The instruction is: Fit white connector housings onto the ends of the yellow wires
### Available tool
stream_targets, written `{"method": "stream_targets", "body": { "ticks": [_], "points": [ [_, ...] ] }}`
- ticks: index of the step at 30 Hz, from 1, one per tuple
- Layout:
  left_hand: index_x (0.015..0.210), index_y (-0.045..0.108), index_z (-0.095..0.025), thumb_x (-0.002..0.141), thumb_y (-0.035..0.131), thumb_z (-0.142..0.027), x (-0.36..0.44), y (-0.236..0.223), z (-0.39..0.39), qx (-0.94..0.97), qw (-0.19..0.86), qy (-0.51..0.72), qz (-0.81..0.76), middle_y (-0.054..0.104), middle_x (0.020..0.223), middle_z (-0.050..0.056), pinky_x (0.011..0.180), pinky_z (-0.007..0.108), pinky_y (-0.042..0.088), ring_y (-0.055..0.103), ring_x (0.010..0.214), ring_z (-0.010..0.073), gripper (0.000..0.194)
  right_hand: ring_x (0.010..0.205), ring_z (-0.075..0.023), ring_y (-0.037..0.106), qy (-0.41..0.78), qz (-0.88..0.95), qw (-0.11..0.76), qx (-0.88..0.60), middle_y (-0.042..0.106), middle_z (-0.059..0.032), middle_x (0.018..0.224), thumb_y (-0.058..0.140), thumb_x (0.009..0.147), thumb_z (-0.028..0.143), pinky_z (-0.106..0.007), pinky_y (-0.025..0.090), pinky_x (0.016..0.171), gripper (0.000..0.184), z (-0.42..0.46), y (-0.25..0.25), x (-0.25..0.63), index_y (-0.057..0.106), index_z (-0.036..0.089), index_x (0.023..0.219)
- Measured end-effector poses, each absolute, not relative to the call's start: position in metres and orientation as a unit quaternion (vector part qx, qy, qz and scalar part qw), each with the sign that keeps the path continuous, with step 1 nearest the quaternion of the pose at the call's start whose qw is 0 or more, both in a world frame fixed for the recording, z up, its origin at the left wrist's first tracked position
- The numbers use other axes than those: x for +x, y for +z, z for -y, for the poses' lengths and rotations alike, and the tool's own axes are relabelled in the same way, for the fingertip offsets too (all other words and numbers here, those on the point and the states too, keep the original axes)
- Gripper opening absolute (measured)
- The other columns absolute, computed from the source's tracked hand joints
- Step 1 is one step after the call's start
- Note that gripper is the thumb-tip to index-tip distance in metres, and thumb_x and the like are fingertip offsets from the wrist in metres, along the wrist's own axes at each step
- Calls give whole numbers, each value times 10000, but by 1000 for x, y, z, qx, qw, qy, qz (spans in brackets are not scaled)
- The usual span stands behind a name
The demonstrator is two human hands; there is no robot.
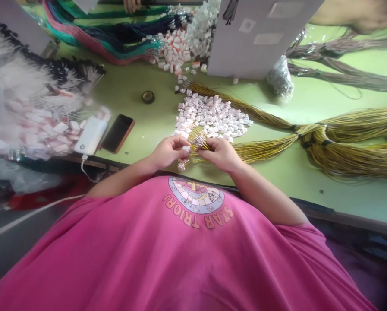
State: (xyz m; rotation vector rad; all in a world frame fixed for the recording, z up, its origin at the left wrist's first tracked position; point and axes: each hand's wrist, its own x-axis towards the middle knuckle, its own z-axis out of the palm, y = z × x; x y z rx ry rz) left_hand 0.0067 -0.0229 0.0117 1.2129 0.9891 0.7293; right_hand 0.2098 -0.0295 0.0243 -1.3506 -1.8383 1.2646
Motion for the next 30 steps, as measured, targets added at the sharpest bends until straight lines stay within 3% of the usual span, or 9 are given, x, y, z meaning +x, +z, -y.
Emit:
{"method": "stream_targets", "body": {
  "ticks": [6, 12, 21, 30],
  "points": [
    [795, 591, -140, 592, 768, -202, 10, 15, 21, 562, 603, 321, -467, 621, 709, -3, 572, 237, 494, 582, 590, 87, 276, 569, -77, 370, 435, 680, 277, -521, 404, 38, 569, 538, 735, 312, -228, 300, 539, 205, 31, 25, 209, 510, 146, 619],
    [802, 652, -139, 628, 766, -278, 7, 12, 23, 628, 511, 301, -505, 647, 747, 24, 629, 255, 487, 585, 644, 107, 251, 599, -92, 409, 425, 689, 263, -524, 459, 21, 597, 520, 737, 304, -238, 331, 579, 197, 33, 21, 206, 553, 133, 643],
    [729, 622, -122, 659, 744, -335, 21, 14, 26, 649, 536, 254, -476, 613, 652, 8, 531, 218, 432, 549, 581, 101, 255, 589, -96, 431, 412, 693, 241, -540, 506, 17, 583, 550, 696, 241, -237, 324, 561, 110, 36, 12, 201, 552, 144, 644],
    [882, 683, -174, 746, 641, -280, -9, 52, -8, 825, 391, 59, -404, 679, 872, 28, 702, 253, 435, 593, 769, 143, 177, 662, -116, 486, 419, 735, 292, -447, 561, -13, 690, 587, 767, 306, -275, 382, 640, 169, 26, 6, 213, 611, 164, 677]
  ]
}}
